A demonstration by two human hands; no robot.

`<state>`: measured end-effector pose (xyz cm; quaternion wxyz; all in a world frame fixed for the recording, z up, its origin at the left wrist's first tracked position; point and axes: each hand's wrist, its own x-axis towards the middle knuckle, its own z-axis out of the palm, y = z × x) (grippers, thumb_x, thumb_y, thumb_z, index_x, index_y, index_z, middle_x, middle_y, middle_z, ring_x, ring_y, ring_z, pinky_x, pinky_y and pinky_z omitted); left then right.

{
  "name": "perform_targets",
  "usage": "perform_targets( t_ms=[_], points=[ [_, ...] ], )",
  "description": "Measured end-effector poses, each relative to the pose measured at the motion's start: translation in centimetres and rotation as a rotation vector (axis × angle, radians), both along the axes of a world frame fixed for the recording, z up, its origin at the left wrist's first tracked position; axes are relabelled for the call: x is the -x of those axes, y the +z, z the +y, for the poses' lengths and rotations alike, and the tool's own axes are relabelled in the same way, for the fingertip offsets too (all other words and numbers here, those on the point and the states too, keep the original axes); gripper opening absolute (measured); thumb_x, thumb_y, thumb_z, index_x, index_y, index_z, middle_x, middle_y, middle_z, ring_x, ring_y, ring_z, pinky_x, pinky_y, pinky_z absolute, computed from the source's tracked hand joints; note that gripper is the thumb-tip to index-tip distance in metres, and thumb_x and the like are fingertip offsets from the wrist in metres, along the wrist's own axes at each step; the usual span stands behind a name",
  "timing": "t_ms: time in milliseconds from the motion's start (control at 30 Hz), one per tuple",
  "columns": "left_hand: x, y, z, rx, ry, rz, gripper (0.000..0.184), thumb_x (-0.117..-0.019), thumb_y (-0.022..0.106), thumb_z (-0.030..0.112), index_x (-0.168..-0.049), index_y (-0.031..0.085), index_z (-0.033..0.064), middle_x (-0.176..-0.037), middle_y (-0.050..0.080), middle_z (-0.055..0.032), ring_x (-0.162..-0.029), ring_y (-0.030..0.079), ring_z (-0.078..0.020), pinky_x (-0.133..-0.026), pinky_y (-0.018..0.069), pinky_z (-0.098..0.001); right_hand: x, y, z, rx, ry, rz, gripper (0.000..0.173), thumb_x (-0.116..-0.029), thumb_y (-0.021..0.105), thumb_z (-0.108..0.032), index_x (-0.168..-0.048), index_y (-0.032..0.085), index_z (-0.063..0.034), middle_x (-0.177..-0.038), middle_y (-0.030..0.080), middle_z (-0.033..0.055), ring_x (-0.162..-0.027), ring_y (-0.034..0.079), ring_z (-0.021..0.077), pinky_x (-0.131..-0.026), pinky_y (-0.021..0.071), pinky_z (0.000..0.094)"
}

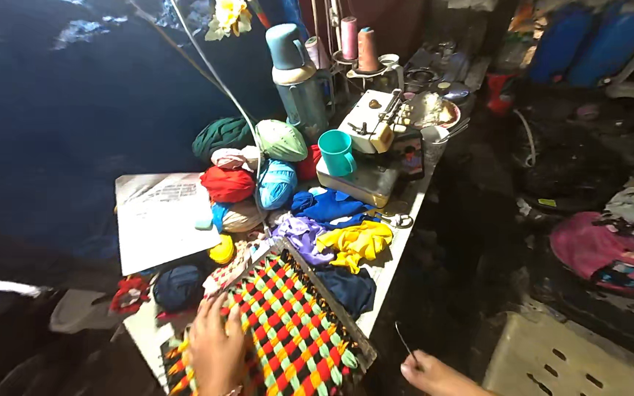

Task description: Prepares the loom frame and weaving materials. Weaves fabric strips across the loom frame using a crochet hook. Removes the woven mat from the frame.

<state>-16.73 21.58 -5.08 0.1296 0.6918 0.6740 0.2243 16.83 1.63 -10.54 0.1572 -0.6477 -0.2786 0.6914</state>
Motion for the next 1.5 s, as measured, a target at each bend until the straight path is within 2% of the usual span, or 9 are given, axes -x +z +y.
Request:
perform_targets(
  t_ms=[100,200,300,400,467,600,700,967,1500],
  points=[
    [-3.2,1.3,-5.5,0.033,-0.036,-0.19,0.038,-0.1012,0.054,0.014,-0.128,0.063,-0.0108,-0.138,0.057,-0.0341,-0.131,0.052,-0.0517,-0.11,0.0382,-0.0629,-2.3,1.1,0.6,-0.079,0.161,-0.241,0.045,-0.1059,0.054,-0.019,-0.143,0.046,0.0062,-0.116,0.064,0.0298,-0.103,0.065,0.0422,-0.092,0.0514,0.0572],
    [-6.5,1.2,-10.8,0.074,-0.012,-0.303,0.03,-0.0993,0.056,0.009,-0.12,0.069,-0.0093,-0.129,0.063,-0.0304,-0.124,0.059,-0.0457,-0.107,0.0443,-0.058,-3.8,2.6,1.7,-0.316,0.222,-0.339,0.038,-0.106,0.049,-0.011,-0.138,0.054,0.0079,-0.134,0.058,0.0317,-0.12,0.06,0.0432,-0.106,0.0471,0.0531],
    [-9.3,0.4,-14.1,0.051,-0.004,-0.332,0.025,-0.0965,0.061,0.007,-0.113,0.074,-0.0064,-0.122,0.068,-0.027,-0.116,0.063,-0.0437,-0.101,0.0489,-0.0569,-4.4,3.8,3.1,-0.445,0.272,-0.34,0.05,-0.1069,0.05,-0.018,-0.151,0.042,0.0046,-0.134,0.059,0.0309,-0.115,0.064,0.0407,-0.103,0.0489,0.0506],
    [-11.0,-1.1,-15.2,0.001,-0.008,-0.31,0.023,-0.0944,0.063,0.011,-0.108,0.077,-0.0016,-0.116,0.072,-0.0203,-0.112,0.066,-0.0405,-0.098,0.0504,-0.0565,-4.1,5.0,4.2,-0.46,0.354,-0.318,0.049,-0.1087,0.046,-0.022,-0.15,0.035,0.0017,-0.103,0.064,0.0238,-0.09,0.066,0.0359,-0.087,0.0539,0.0502],
    [-11.5,-2.0,-15.4,-0.021,-0.01,-0.279,0.025,-0.0927,0.064,0.016,-0.107,0.079,0.0021,-0.116,0.073,-0.0176,-0.112,0.065,-0.0423,-0.099,0.0474,-0.0602,-4.1,5.5,4.7,-0.57,0.434,-0.259,0.039,-0.1094,0.043,-0.018,-0.14,0.047,0.0058,-0.119,0.064,0.0254,-0.099,0.068,0.0345,-0.093,0.0547,0.0473],
    [-11.9,-2.7,-15.2,-0.007,0.025,-0.24,0.025,-0.0932,0.062,0.021,-0.105,0.081,0.0085,-0.118,0.073,-0.0143,-0.114,0.064,-0.0411,-0.098,0.0471,-0.0603,-4.0,3.7,5.2,-0.835,0.488,-0.147,0.034,-0.1076,0.047,-0.016,-0.126,0.069,0.0004,-0.118,0.07,0.0216,-0.106,0.068,0.0299,-0.098,0.0526,0.042],
    [-12.1,-2.6,-15.2,0.016,0.037,-0.222,0.025,-0.0943,0.062,0.02,-0.106,0.081,0.0093,-0.118,0.073,-0.0134,-0.115,0.065,-0.0387,-0.099,0.0482,-0.0579,-3.6,2.9,6.0,-0.829,0.49,-0.144,0.035,-0.1076,0.048,-0.022,-0.13,0.07,-0.0057,-0.122,0.071,0.0165,-0.112,0.067,0.0267,-0.103,0.0498,0.0407],
    [-12.4,-2.3,-15.4,0.07,0.055,-0.214,0.026,-0.0974,0.06,0.02,-0.11,0.08,0.0114,-0.122,0.072,-0.0099,-0.121,0.063,-0.0332,-0.104,0.0477,-0.052,-2.9,1.9,8.6,-0.865,0.578,-0.161,0.036,-0.1084,0.047,-0.022,-0.129,0.069,-0.003,-0.126,0.07,0.0161,-0.12,0.066,0.0248,-0.109,0.0478,0.0409],
    [-12.4,-2.4,-15.4,0.051,0.065,-0.199,0.026,-0.0984,0.059,0.021,-0.111,0.08,0.0135,-0.123,0.072,-0.0089,-0.123,0.062,-0.0312,-0.106,0.0473,-0.0489,-3.6,1.6,10.0,-0.882,0.699,-0.26,0.034,-0.1071,0.049,-0.023,-0.128,0.071,-0.0084,-0.116,0.072,0.0175,-0.109,0.068,0.0319,-0.1,0.051,0.0477]
  ],
)
